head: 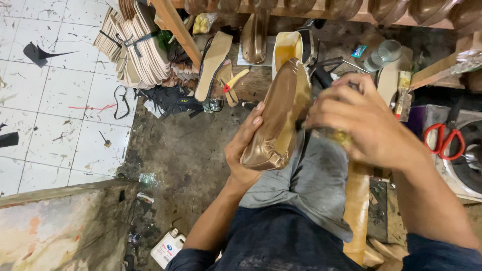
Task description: The person applies a yellowish adhesive to the inner edges of a brown shoe upper using a brush, repeatedly dipping the brush into a container. The person then uses red-handled scissors to cut a strip of tan material.
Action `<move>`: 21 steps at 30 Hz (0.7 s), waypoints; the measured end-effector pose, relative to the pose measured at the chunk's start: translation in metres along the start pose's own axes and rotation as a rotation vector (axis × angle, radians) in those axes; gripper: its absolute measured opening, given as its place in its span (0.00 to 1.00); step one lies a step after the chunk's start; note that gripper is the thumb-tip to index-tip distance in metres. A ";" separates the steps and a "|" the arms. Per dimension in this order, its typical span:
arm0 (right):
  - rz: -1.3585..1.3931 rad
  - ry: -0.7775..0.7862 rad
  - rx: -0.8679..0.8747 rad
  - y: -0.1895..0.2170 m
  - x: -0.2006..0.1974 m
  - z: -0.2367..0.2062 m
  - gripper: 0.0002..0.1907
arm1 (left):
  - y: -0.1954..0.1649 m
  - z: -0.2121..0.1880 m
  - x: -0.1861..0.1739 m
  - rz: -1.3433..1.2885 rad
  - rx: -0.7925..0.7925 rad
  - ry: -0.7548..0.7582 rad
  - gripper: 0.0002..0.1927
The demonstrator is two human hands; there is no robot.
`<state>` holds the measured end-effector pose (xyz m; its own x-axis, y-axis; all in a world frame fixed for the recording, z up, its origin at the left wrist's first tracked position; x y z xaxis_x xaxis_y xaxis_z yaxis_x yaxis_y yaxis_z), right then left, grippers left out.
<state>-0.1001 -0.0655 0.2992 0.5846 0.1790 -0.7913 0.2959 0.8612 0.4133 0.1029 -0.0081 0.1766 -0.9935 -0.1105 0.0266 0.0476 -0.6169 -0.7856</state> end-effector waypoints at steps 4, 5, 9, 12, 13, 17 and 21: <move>0.055 -0.292 0.316 -0.085 0.015 -0.009 0.04 | 0.003 -0.016 -0.016 -0.068 -0.066 -0.020 0.37; -0.044 -0.319 0.296 -0.106 0.028 -0.006 0.06 | 0.003 -0.020 -0.019 -0.060 -0.074 -0.040 0.37; -0.028 -0.243 0.462 -0.194 0.090 -0.001 0.08 | 0.003 -0.040 -0.024 -0.042 -0.123 -0.082 0.37; -0.235 -0.146 0.395 -0.241 0.126 0.004 0.09 | 0.002 -0.052 -0.022 -0.008 -0.169 -0.069 0.37; -0.259 -0.130 0.403 -0.254 0.135 0.006 0.11 | 0.003 -0.054 -0.021 0.011 -0.185 -0.063 0.38; -0.362 -0.062 0.446 -0.283 0.161 0.017 0.12 | 0.008 -0.058 -0.015 -0.014 -0.210 -0.071 0.37; -0.445 0.065 0.419 -0.276 0.165 0.031 0.11 | 0.010 -0.058 -0.013 0.001 -0.203 -0.071 0.36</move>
<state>-0.0618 -0.2890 0.0686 0.2937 -0.1147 -0.9490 0.7804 0.6020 0.1688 0.1103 0.0324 0.1324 -0.9834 -0.1696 0.0638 0.0193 -0.4483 -0.8937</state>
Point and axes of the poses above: each hand's wrist, its own z-axis towards the middle knuckle, its own x-axis out of the palm, y = z × x, the point moved 4 cm from there along z, towards the middle knuckle, and after that the axes turned 5 degrees about z, right-handed, at the moved point
